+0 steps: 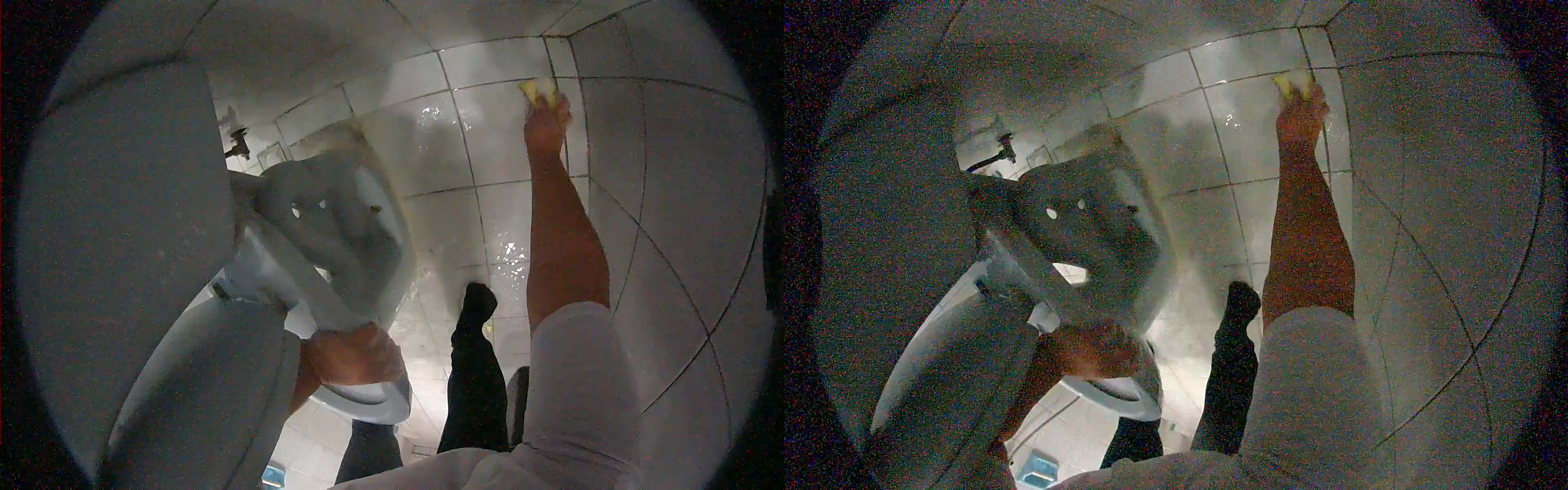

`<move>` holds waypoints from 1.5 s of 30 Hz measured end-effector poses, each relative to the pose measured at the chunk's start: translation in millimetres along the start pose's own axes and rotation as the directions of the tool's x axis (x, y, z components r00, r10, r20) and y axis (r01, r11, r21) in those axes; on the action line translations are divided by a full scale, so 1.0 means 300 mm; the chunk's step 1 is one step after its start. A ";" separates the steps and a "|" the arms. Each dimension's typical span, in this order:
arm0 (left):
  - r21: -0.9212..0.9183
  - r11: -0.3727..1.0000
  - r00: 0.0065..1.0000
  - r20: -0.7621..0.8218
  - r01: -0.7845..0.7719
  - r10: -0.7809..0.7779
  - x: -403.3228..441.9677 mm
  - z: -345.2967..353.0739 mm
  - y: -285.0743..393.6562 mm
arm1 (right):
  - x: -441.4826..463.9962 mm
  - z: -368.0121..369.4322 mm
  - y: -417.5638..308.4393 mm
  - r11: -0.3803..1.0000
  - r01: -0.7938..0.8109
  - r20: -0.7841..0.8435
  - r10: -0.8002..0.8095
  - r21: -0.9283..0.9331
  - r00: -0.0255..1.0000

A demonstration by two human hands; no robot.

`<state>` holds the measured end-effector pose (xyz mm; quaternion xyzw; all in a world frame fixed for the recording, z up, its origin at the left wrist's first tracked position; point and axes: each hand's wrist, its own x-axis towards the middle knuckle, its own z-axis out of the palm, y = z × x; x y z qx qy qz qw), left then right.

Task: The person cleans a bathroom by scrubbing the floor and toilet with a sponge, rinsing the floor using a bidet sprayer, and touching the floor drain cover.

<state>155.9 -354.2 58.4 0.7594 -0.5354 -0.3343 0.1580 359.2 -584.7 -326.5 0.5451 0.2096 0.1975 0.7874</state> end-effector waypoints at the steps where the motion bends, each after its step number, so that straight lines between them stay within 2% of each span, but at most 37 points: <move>1: -0.004 1.000 1.000 0.001 0.004 -0.004 0.001 0.012 0.004 | 0.014 -0.028 0.012 0.853 -0.085 0.024 0.085 0.515 0.996; 2: -0.047 0.999 1.000 0.003 0.007 -0.007 0.001 0.037 0.008 | 0.038 -0.070 0.027 0.455 -0.146 0.087 0.149 0.878 0.985; 3: -0.089 0.996 1.000 0.006 0.012 -0.011 0.000 0.053 0.012 | 0.068 -0.118 0.059 -0.079 -0.159 0.170 0.169 0.984 0.971; 4: -0.102 0.995 1.000 0.007 0.017 -0.016 0.001 0.060 0.014 | 0.095 -0.162 0.096 -0.587 -0.121 0.247 0.140 0.800 0.959; 6: -0.063 0.998 1.000 0.018 0.013 -0.012 0.003 0.059 0.018 | 0.045 -0.277 0.315 -0.876 -0.102 0.026 -0.102 0.471 0.994; 8: -0.003 1.000 1.000 0.019 -0.002 0.002 0.003 0.051 0.014 | -0.094 -0.371 0.374 -0.799 0.044 -0.087 -0.011 0.600 0.996; 10: 0.066 0.998 1.000 0.017 -0.019 0.018 0.001 0.049 0.019 | -0.219 -0.365 0.363 -0.857 0.085 -0.186 -0.013 0.509 0.982; 12: 0.204 0.977 0.998 0.040 -0.065 0.058 -0.011 0.071 0.035 | -0.383 -0.294 0.317 -0.928 0.039 -0.140 -0.014 0.372 0.990; 14: 0.493 0.857 0.989 0.087 -0.150 0.123 -0.017 0.100 0.043 | -0.563 -0.176 0.186 -0.878 -0.129 -0.138 -0.214 0.461 0.967; 15: 0.567 0.803 0.983 0.107 -0.181 0.147 -0.013 0.110 0.046 | -0.639 -0.108 0.119 -0.904 -0.405 0.006 -0.408 0.138 0.913; 16: 0.557 0.810 0.983 0.104 -0.185 0.153 -0.006 0.110 0.051 | -0.705 0.046 0.168 -0.841 -0.539 0.164 -0.537 -0.036 0.827; 17: 0.145 0.988 0.998 0.059 -0.046 0.038 -0.001 0.099 0.036 | -0.787 0.044 0.125 -0.711 -0.620 0.459 -0.452 0.332 0.765; 18: -0.299 0.949 0.994 0.071 0.103 -0.085 0.002 0.095 0.028 | -0.781 0.030 0.130 -0.705 -0.626 0.460 -0.457 0.334 0.761; 19: -0.303 0.948 0.994 0.072 0.097 -0.078 -0.001 0.109 0.026 | -0.741 -0.019 0.119 -0.773 -0.632 0.605 -0.533 -0.065 0.591; 20: -0.459 0.881 0.993 0.058 0.114 -0.098 -0.005 0.125 0.026 | -0.690 -0.074 0.112 -0.751 -0.489 0.662 -0.642 -0.444 0.386; 21: -0.599 0.790 0.991 0.049 0.129 -0.125 0.007 0.115 0.018 | -0.635 -0.152 0.070 -0.705 -0.360 0.566 -0.707 -0.611 0.424; 22: -0.597 0.792 0.991 0.053 0.129 -0.121 0.018 0.099 0.016 | -0.582 -0.241 0.045 -0.613 -0.224 0.464 -0.747 -0.757 0.476; 23: -0.367 0.925 0.989 0.139 0.102 -0.053 0.041 0.031 0.006 | -0.483 -0.283 0.146 -0.843 -0.470 0.392 -0.538 -0.261 0.746; 24: -0.117 0.992 0.971 0.239 0.037 -0.008 0.056 -0.009 0.003 | -0.428 -0.316 0.251 -0.891 -0.331 0.309 -0.234 0.312 0.922; 25: -0.117 0.993 0.970 0.241 0.033 -0.004 0.059 -0.010 0.005 | -0.388 -0.298 0.339 -0.862 -0.252 -0.026 -0.292 0.440 0.956; 26: -0.072 0.996 0.992 0.120 0.052 -0.043 0.052 -0.021 0.017 | -0.436 -0.290 0.327 -0.861 -0.266 -0.023 -0.305 0.434 0.952; 27: -0.023 0.997 0.997 -0.011 0.077 -0.077 0.049 -0.022 0.022 | -0.497 -0.267 0.281 -0.831 -0.094 0.000 -0.112 0.549 0.994; 28: -0.023 0.998 0.998 -0.009 0.063 -0.063 0.049 -0.033 0.024 | -0.564 -0.228 0.234 -0.749 0.066 -0.005 0.083 0.659 0.997; 29: -0.048 0.996 0.993 0.100 0.074 -0.069 0.055 -0.046 0.023 | -0.653 -0.162 0.197 -0.771 -0.072 0.098 -0.013 0.633 0.995; 30: -0.068 0.994 0.976 0.205 0.089 -0.073 0.060 -0.046 0.022 | -0.683 -0.039 0.367 -0.832 -0.545 0.215 -0.554 -0.104 0.804; 31: -0.063 0.995 0.977 0.203 0.078 -0.064 0.057 -0.037 0.022 | -0.826 -0.002 0.247 -0.873 -0.465 0.338 -0.487 -0.149 0.805; 32: -0.081 0.996 0.987 0.158 0.036 -0.023 0.047 -0.032 0.022 | -1.011 0.073 0.135 -0.748 -0.372 0.227 -0.296 0.549 0.928; 33: -0.096 0.995 0.993 0.119 -0.005 0.017 0.048 -0.034 0.023 | -1.089 0.133 0.166 -0.469 -0.414 0.133 -0.522 0.780 0.842; 34: -0.091 0.996 0.993 0.119 -0.017 0.028 0.048 -0.032 0.023 | -1.146 0.186 0.191 -0.151 -0.323 0.116 -0.727 0.934 0.677; 35: -0.073 0.997 0.990 0.138 0.017 -0.007 0.046 -0.023 0.028 | -1.219 0.208 0.186 -0.136 -0.337 0.135 -0.731 0.932 0.669; 37: -0.053 0.998 0.987 0.157 0.017 -0.008 0.059 -0.018 0.038 | -1.408 0.204 0.173 -0.438 -0.355 0.031 -0.594 0.826 0.804; 38: -0.006 0.999 0.984 0.171 0.042 -0.040 0.075 -0.024 0.042 | -1.496 0.181 0.180 -0.415 -0.383 0.057 -0.613 0.825 0.788; 39: 0.046 0.997 0.981 0.181 0.062 -0.069 0.093 -0.029 0.044 | -1.552 0.143 0.216 -0.439 -0.607 0.222 -0.659 0.662 0.719; 40: 0.048 0.999 0.983 0.181 0.022 -0.030 0.105 -0.026 0.043 | -1.620 0.111 0.243 -0.444 -0.777 0.363 -0.704 0.446 0.610; 42: 0.189 0.979 0.986 0.136 0.070 -0.097 0.116 -0.018 0.048 | -1.877 0.010 0.265 -0.496 -0.778 0.497 -0.599 0.385 0.628; 43: 0.190 0.981 0.989 0.138 0.033 -0.060 0.119 -0.009 0.039 | -1.946 -0.023 0.337 -0.304 -0.841 0.464 -0.725 0.448 0.509; 45: 0.298 0.950 0.991 0.063 0.095 -0.119 0.138 0.002 0.044 | -2.075 -0.094 0.478 -0.254 -0.876 0.526 -0.719 0.411 0.455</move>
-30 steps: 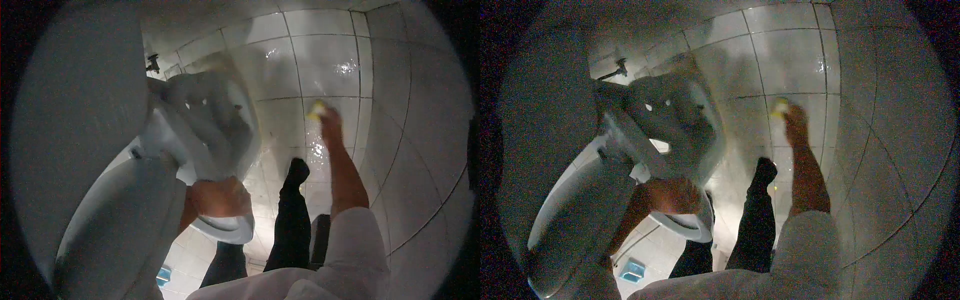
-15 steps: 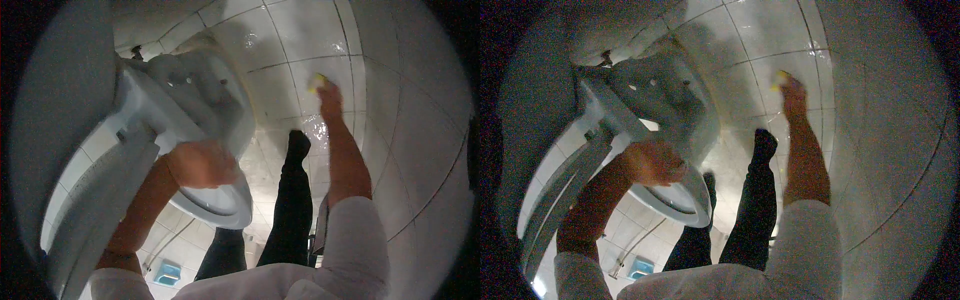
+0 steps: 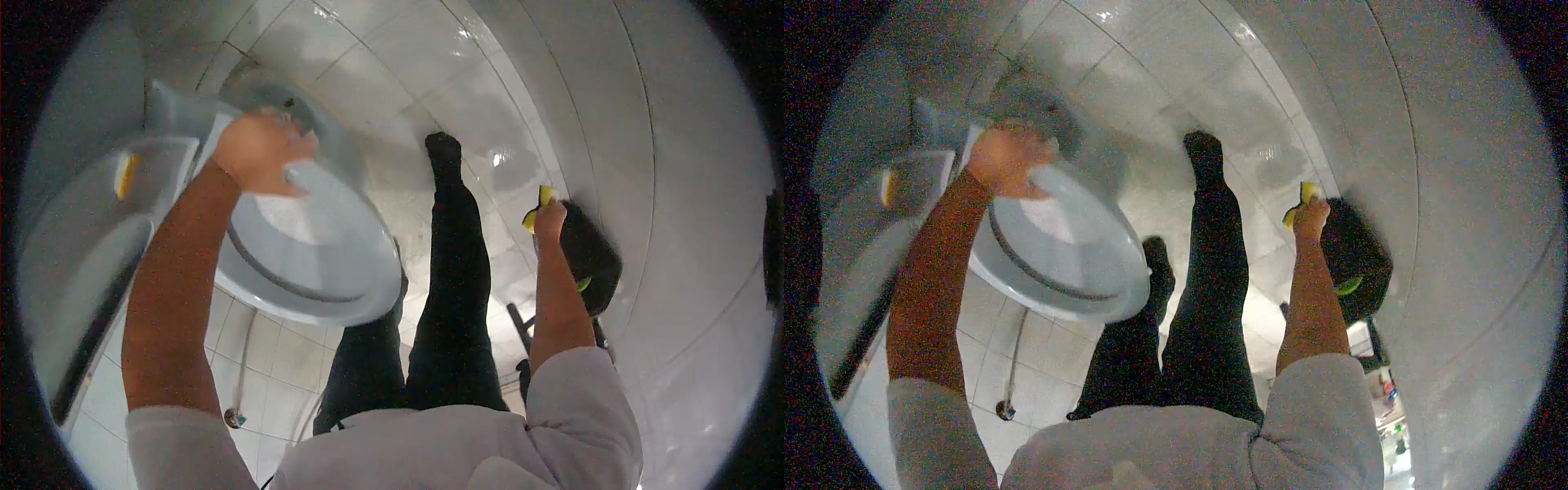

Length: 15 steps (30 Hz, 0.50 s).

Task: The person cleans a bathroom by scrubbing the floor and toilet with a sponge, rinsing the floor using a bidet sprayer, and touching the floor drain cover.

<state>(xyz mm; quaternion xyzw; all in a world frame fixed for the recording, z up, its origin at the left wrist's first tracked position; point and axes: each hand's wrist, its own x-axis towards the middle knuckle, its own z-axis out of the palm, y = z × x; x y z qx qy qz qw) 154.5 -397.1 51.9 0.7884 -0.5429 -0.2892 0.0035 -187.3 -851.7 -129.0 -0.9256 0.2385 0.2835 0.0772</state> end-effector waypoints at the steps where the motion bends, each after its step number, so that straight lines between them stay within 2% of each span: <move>1: 0.005 1.000 1.000 0.000 -0.020 0.020 0.008 -0.009 0.015 | -0.077 -0.004 0.011 0.999 -0.036 -0.039 0.036 0.003 0.999; 2: -0.003 1.000 1.000 0.017 -0.020 0.020 0.009 -0.034 -0.032 | -0.116 -0.030 -0.019 0.985 -0.172 0.107 0.169 0.023 0.980; 3: -0.007 1.000 1.000 0.025 -0.012 0.012 0.029 -0.047 -0.026 | -0.155 -0.028 0.001 0.982 -0.189 0.093 0.186 0.027 0.978; 5: 0.017 0.998 0.997 -0.044 -0.061 0.062 0.014 -0.027 -0.053 | -0.191 -0.008 0.005 0.984 -0.118 -0.085 0.130 0.133 0.988; 6: 0.008 0.995 0.986 -0.134 -0.098 0.098 0.001 -0.008 -0.054 | -0.196 -0.002 -0.008 0.983 -0.125 -0.092 0.138 0.133 0.986; 7: 0.000 0.991 0.968 -0.217 -0.132 0.129 -0.001 0.007 -0.061 | -0.170 -0.003 -0.038 0.917 -0.212 -0.138 0.271 0.337 0.953; 8: 0.003 0.991 0.968 -0.214 -0.134 0.132 0.005 0.014 -0.069 | -0.130 0.004 -0.045 0.805 -0.269 -0.155 0.404 0.529 0.902; 9: 0.033 0.989 0.968 -0.200 -0.147 0.151 -0.017 0.006 -0.033 | -0.160 0.059 0.031 0.802 -0.274 -0.171 0.418 0.531 0.892; 11: 0.067 0.987 0.976 -0.156 -0.144 0.153 -0.002 -0.024 -0.018 | -0.086 0.264 0.196 0.623 -0.460 0.001 0.593 0.633 0.805; 12: 0.029 0.994 0.991 -0.087 -0.103 0.105 -0.003 -0.031 -0.014 | -0.076 0.331 0.228 0.504 -0.532 0.088 0.665 0.680 0.742; 14: -0.007 0.999 0.999 0.009 -0.047 0.047 -0.006 -0.005 -0.024 | -0.046 0.468 0.259 0.272 -0.643 0.275 0.737 0.716 0.618; 15: 0.027 0.994 0.994 -0.033 -0.105 0.106 -0.011 0.011 -0.041 | -0.011 0.530 0.261 0.205 -0.672 0.329 0.748 0.711 0.577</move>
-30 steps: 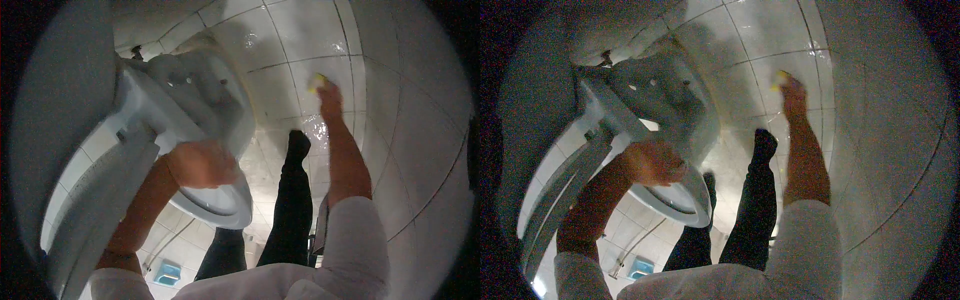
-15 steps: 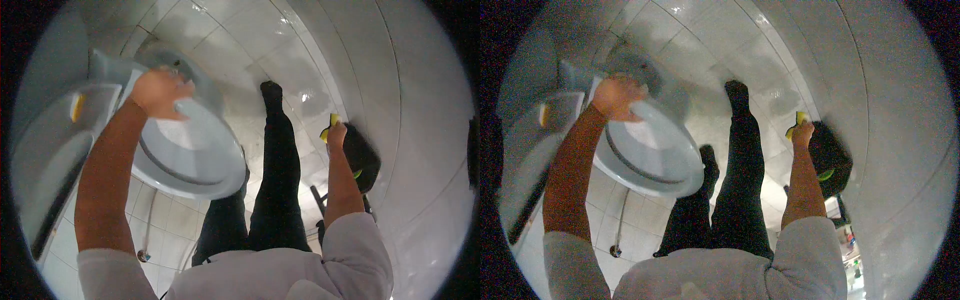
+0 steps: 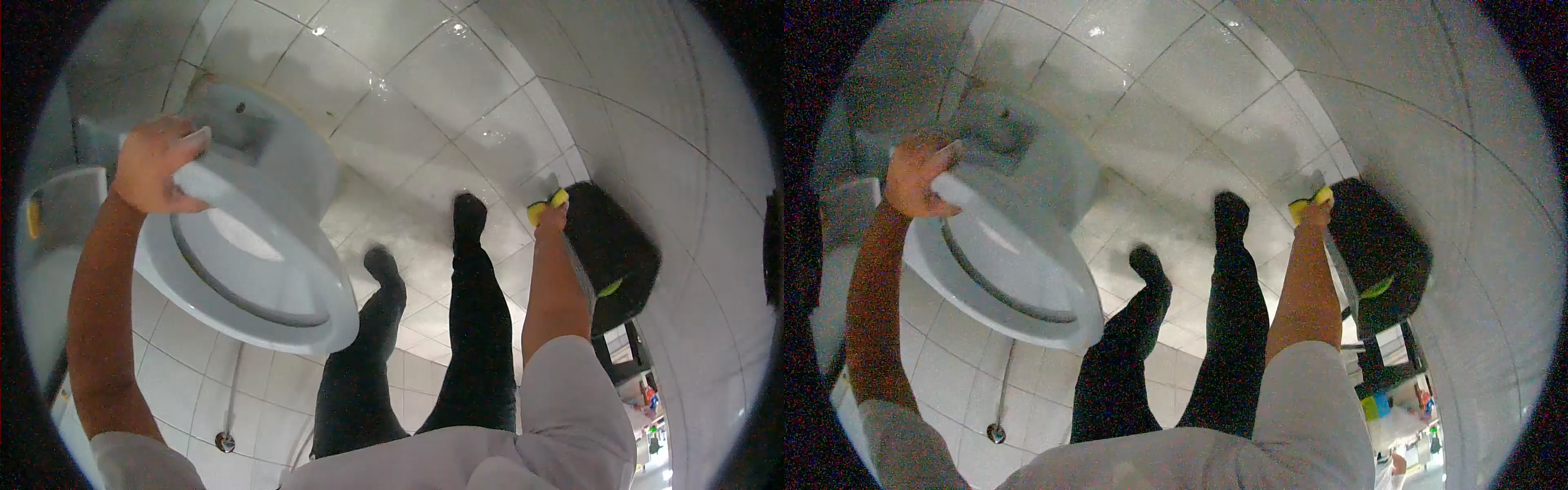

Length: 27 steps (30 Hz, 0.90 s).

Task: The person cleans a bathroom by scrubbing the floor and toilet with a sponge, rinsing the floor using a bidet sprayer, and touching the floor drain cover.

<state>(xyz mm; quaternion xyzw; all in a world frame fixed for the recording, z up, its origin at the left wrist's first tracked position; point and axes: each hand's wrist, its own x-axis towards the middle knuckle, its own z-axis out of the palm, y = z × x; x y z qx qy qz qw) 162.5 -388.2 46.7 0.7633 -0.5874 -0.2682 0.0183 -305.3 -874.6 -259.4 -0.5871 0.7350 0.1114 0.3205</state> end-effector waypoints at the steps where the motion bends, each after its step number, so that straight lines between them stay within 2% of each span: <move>1: 0.032 0.998 0.997 -0.043 -0.058 0.059 -0.014 0.016 -0.009 | 0.035 0.066 0.012 0.999 -0.035 0.007 0.035 -0.015 0.999; 2: 0.031 0.998 0.998 -0.030 -0.045 0.046 -0.025 0.031 -0.012 | 0.076 0.151 0.011 0.988 0.000 0.018 0.003 -0.152 1.000; 3: 0.097 0.994 0.998 -0.040 -0.045 0.049 -0.034 0.030 -0.009 | 0.108 0.252 -0.016 0.822 0.149 0.068 -0.135 -0.550 0.989; 4: 0.162 0.986 0.997 -0.051 -0.048 0.057 -0.042 0.033 -0.007 | 0.102 0.370 -0.088 0.305 0.282 0.209 -0.249 -0.910 0.946; 5: 0.161 0.986 0.997 -0.047 -0.046 0.055 -0.045 0.036 -0.007 | 0.081 0.495 -0.160 0.002 0.289 0.273 -0.324 -0.957 0.906; 6: 0.186 0.981 0.997 -0.047 -0.055 0.065 -0.050 0.039 -0.012 | -0.056 0.525 -0.281 0.203 0.491 0.331 -0.519 -0.847 0.788; 7: 0.211 0.975 0.996 -0.047 -0.066 0.077 -0.055 0.042 -0.018 | -0.243 0.569 -0.430 0.337 0.680 0.307 -0.703 -0.651 0.642; 8: 0.210 0.975 0.995 -0.049 -0.070 0.082 -0.060 0.043 -0.026 | -0.321 0.636 -0.487 0.437 0.806 0.173 -0.827 -0.400 0.534; 10: 0.200 0.978 0.997 -0.030 -0.067 0.075 -0.077 0.049 -0.030 | -0.542 0.572 -0.667 0.391 0.879 0.524 -0.705 -0.274 0.477; 11: 0.196 0.978 0.996 -0.039 -0.070 0.080 -0.078 0.054 -0.029 | -0.511 0.545 -0.663 0.388 0.877 0.520 -0.706 -0.284 0.481; 13: 0.170 0.985 1.000 0.026 -0.006 0.002 -0.094 0.051 -0.027 | -0.394 0.474 -0.618 0.294 0.866 0.421 -0.780 -0.405 0.462; 14: 0.172 0.985 1.000 0.022 -0.003 -0.001 -0.099 0.052 -0.030 | -0.227 0.459 -0.491 0.315 0.908 0.148 -0.920 -0.275 0.363; 15: 0.215 0.976 0.999 -0.003 -0.042 0.044 -0.099 0.043 -0.037 | -0.159 0.362 -0.459 0.310 0.848 0.210 -0.880 -0.429 0.427; 16: 0.255 0.964 0.996 -0.032 -0.076 0.087 -0.099 0.050 -0.039 | 0.011 0.299 -0.405 0.565 0.667 0.064 -0.738 -0.486 0.672; 17: 0.253 0.965 0.996 -0.037 -0.070 0.082 -0.106 0.057 -0.043 | 0.133 0.276 -0.359 0.763 0.418 -0.090 -0.523 -0.492 0.848; 18: 0.249 0.968 0.999 0.001 -0.032 0.032 -0.117 0.056 -0.049 | 0.150 0.303 -0.384 0.761 0.425 -0.085 -0.528 -0.490 0.845; 20: 0.249 0.968 0.998 0.053 0.020 -0.034 -0.134 0.051 -0.036 | 0.156 0.375 -0.444 0.844 0.533 -0.300 -0.525 -0.062 0.796; 22: 0.330 0.943 0.996 0.061 0.036 -0.059 -0.130 0.043 -0.026 | -0.036 0.525 -0.583 0.580 0.792 -0.067 -0.813 -0.190 0.579; 23: 0.322 0.938 0.976 0.126 0.129 -0.178 -0.149 0.047 -0.017 | -0.212 0.542 -0.663 0.246 0.895 0.095 -0.949 -0.372 0.301; 24: 0.332 0.934 0.972 0.139 0.133 -0.188 -0.134 0.020 0.015 | -0.340 0.528 -0.699 -0.131 0.867 0.293 -0.956 -0.480 0.018; 25: 0.343 0.924 0.967 0.124 0.167 -0.221 -0.084 -0.007 0.070 | -0.380 0.512 -0.673 -0.131 0.873 0.293 -0.956 -0.470 0.015; 26: 0.354 0.913 0.962 0.102 0.202 -0.253 -0.019 -0.027 0.127 | -0.403 0.495 -0.652 -0.115 0.938 0.491 -0.869 -0.328 0.065; 27: 0.257 0.934 0.954 0.103 0.247 -0.281 0.030 -0.036 0.224 | -0.416 0.490 -0.640 -0.063 0.980 0.668 -0.740 -0.189 0.081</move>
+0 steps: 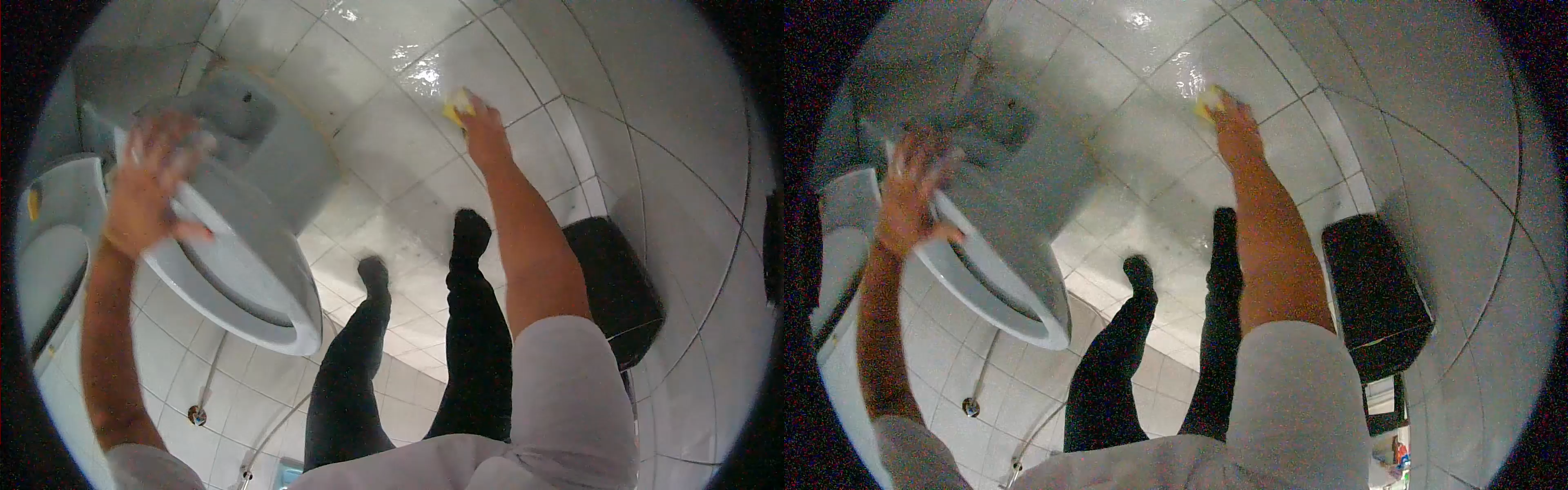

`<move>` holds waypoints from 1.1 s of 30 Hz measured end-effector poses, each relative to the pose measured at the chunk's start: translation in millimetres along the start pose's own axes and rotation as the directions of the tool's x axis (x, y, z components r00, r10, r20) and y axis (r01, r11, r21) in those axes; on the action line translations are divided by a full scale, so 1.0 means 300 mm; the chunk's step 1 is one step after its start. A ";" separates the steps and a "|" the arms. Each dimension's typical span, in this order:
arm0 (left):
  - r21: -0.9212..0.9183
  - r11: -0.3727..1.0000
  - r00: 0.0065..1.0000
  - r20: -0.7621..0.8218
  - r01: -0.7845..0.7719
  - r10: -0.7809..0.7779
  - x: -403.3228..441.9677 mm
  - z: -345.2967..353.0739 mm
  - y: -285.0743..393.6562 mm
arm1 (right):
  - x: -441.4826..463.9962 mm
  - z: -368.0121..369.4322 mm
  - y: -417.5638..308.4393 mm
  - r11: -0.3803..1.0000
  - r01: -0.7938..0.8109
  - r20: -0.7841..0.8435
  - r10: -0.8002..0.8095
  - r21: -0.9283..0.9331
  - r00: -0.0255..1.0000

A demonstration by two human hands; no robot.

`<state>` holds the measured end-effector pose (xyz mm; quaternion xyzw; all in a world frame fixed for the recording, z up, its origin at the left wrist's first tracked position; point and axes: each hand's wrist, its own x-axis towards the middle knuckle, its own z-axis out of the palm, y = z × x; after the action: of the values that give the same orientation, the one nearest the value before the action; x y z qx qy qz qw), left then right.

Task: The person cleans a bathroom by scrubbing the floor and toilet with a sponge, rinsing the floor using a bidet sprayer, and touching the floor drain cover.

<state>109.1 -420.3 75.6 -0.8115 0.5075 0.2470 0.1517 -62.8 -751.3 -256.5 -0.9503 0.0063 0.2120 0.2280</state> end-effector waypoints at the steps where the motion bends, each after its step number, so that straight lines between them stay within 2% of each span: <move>1: -0.109 0.994 1.000 0.014 0.029 -0.028 -0.012 -0.029 0.127 | -0.045 0.041 0.090 0.999 0.050 -0.069 -0.051 -0.019 0.996; 2: -0.211 0.974 0.996 0.048 0.086 -0.078 -0.039 -0.034 0.245 | -0.089 0.085 0.186 0.994 0.104 -0.132 -0.109 -0.041 0.985; 3: -0.312 0.939 0.989 0.085 0.146 -0.125 -0.069 -0.019 0.363 | -0.126 -0.032 0.154 0.814 -0.306 0.031 0.335 0.493 0.942; 4: -0.318 0.923 0.976 0.074 0.216 -0.203 -0.093 0.016 0.473 | -0.186 0.068 0.355 0.953 0.092 -0.311 -0.184 -0.289 0.932; 5: -0.324 0.901 0.957 0.062 0.288 -0.284 -0.101 0.058 0.559 | -0.188 0.032 0.379 0.950 -0.084 -0.313 -0.015 -0.300 0.950; 6: -0.330 0.897 0.955 0.065 0.293 -0.288 -0.085 0.092 0.615 | -0.188 -0.013 0.379 0.913 -0.262 -0.315 0.160 -0.312 0.935; 7: -0.428 0.830 0.902 -0.075 0.357 -0.426 -0.067 0.121 0.660 | -0.154 -0.039 0.353 0.913 -0.258 -0.311 0.157 -0.315 0.937; 8: -0.529 0.751 0.804 -0.197 0.395 -0.562 -0.047 0.138 0.688 | -0.094 -0.053 0.311 0.949 -0.275 -0.307 0.219 -0.153 0.926; 9: -0.530 0.746 0.801 -0.190 0.403 -0.568 -0.032 0.148 0.704 | -0.040 -0.038 0.258 0.958 -0.286 -0.289 0.278 0.015 0.916; 11: -0.544 0.656 0.688 -0.184 0.524 -0.702 -0.015 0.158 0.720 | 0.057 0.049 0.087 0.946 -0.098 -0.320 -0.006 -0.309 0.947; 13: -0.506 0.641 0.674 -0.149 0.577 -0.724 -0.011 0.156 0.732 | 0.105 0.115 -0.170 0.978 0.107 -0.111 -0.128 -0.178 0.986; 14: -0.506 0.647 0.682 -0.146 0.571 -0.717 -0.009 0.156 0.730 | 0.103 0.164 -0.280 0.989 0.125 -0.020 -0.124 0.077 0.992; 15: -0.507 0.653 0.689 -0.148 0.563 -0.709 -0.006 0.155 0.729 | 0.073 0.222 -0.362 0.940 0.112 0.068 -0.141 0.323 0.988; 17: -0.512 0.632 0.672 -0.136 0.582 -0.728 -0.003 0.154 0.732 | -0.065 0.382 -0.427 0.905 0.426 0.070 -0.426 0.017 0.902; 19: -0.558 0.643 0.700 -0.147 0.525 -0.699 -0.020 0.161 0.727 | -0.167 0.378 -0.424 0.852 0.510 0.253 -0.522 0.118 0.814; 20: -0.587 0.646 0.727 -0.135 0.488 -0.673 -0.032 0.166 0.726 | -0.139 0.370 -0.412 0.845 0.522 0.253 -0.533 0.117 0.807; 22: -0.588 0.661 0.731 -0.165 0.466 -0.662 -0.039 0.175 0.724 | -0.078 0.254 -0.406 0.881 0.467 0.240 -0.472 0.082 0.848; 24: -0.590 0.677 0.729 -0.204 0.441 -0.653 -0.033 0.182 0.727 | 0.078 0.254 -0.360 0.885 0.456 0.117 -0.445 -0.094 0.888; 26: -0.567 0.696 0.724 -0.234 0.441 -0.649 -0.033 0.189 0.728 | 0.208 0.163 -0.409 0.902 0.387 -0.070 -0.406 -0.192 0.911; 30: -0.595 0.683 0.711 -0.249 0.423 -0.658 -0.022 0.192 0.722 | 0.185 0.129 -0.403 0.896 0.383 -0.007 -0.394 -0.225 0.919; 32: -0.617 0.679 0.694 -0.281 0.398 -0.662 -0.021 0.196 0.714 | 0.058 0.128 -0.306 0.917 0.393 0.150 -0.380 -0.069 0.913; 33: -0.620 0.679 0.691 -0.287 0.393 -0.663 -0.028 0.196 0.708 | -0.004 0.100 -0.245 0.946 0.308 0.179 -0.288 -0.102 0.941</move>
<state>-99.2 -478.0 32.4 -0.9695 0.1762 0.1011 -0.1369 -68.0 -672.3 -248.6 -0.9325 -0.1700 0.2513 0.1958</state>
